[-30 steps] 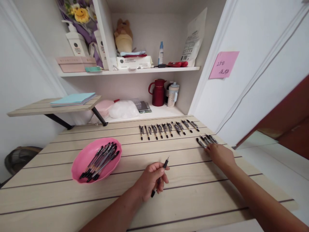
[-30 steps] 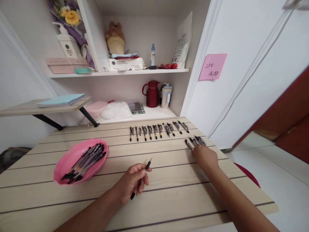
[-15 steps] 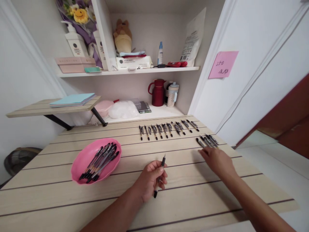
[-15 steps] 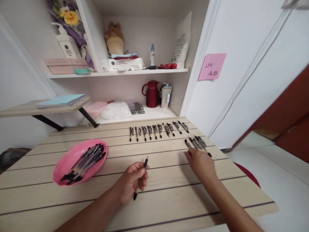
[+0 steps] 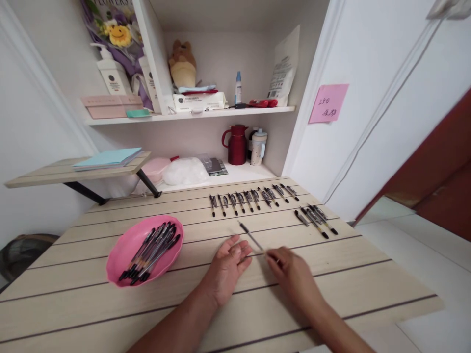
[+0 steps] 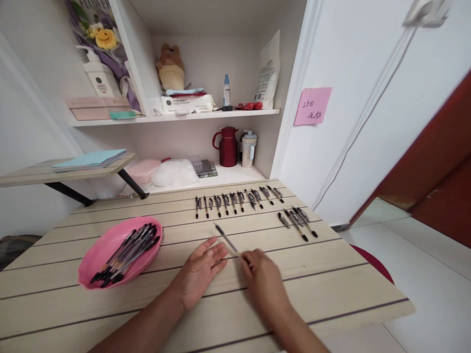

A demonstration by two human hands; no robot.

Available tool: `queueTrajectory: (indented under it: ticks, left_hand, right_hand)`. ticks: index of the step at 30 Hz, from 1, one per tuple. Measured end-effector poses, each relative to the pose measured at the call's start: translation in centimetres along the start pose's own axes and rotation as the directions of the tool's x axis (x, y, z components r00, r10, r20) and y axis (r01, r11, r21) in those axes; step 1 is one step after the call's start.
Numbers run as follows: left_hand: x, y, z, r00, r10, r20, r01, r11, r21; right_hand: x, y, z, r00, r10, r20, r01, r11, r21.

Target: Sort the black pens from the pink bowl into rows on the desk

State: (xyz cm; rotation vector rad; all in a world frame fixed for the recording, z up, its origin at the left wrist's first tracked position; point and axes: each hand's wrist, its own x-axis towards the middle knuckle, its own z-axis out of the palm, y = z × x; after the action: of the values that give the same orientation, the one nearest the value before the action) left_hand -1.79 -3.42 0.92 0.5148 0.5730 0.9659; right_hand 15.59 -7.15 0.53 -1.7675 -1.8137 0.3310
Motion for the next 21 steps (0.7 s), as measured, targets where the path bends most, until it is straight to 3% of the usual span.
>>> queueTrajectory:
  ticks: [2,4,8,21]
  left_hand:
    - [0.0,0.0,-0.1,1.0,-0.025,-0.007,0.026,0.998,0.062]
    - [0.0,0.0,-0.2,0.999,-0.038,-0.008,0.039,0.992,0.121]
    - [0.0,-0.1,-0.2,0.999,-0.051,0.01,0.048,0.978,0.204]
    - [0.0,-0.1,-0.3,0.997,-0.062,0.038,0.05,0.963,0.263]
  right_hand:
    - [1.3,3.0,-1.7,0.991,0.098,-0.097,-0.117,0.969,-0.216]
    - [2.4,5.8,-3.1,0.979,0.166,-0.12,-0.2,0.906,-0.374]
    - [3.7,9.7,-4.4,0.962,0.247,-0.114,-0.27,0.818,-0.508]
    - [4.3,11.2,-4.5,0.938,0.322,-0.126,-0.337,0.773,-0.537]
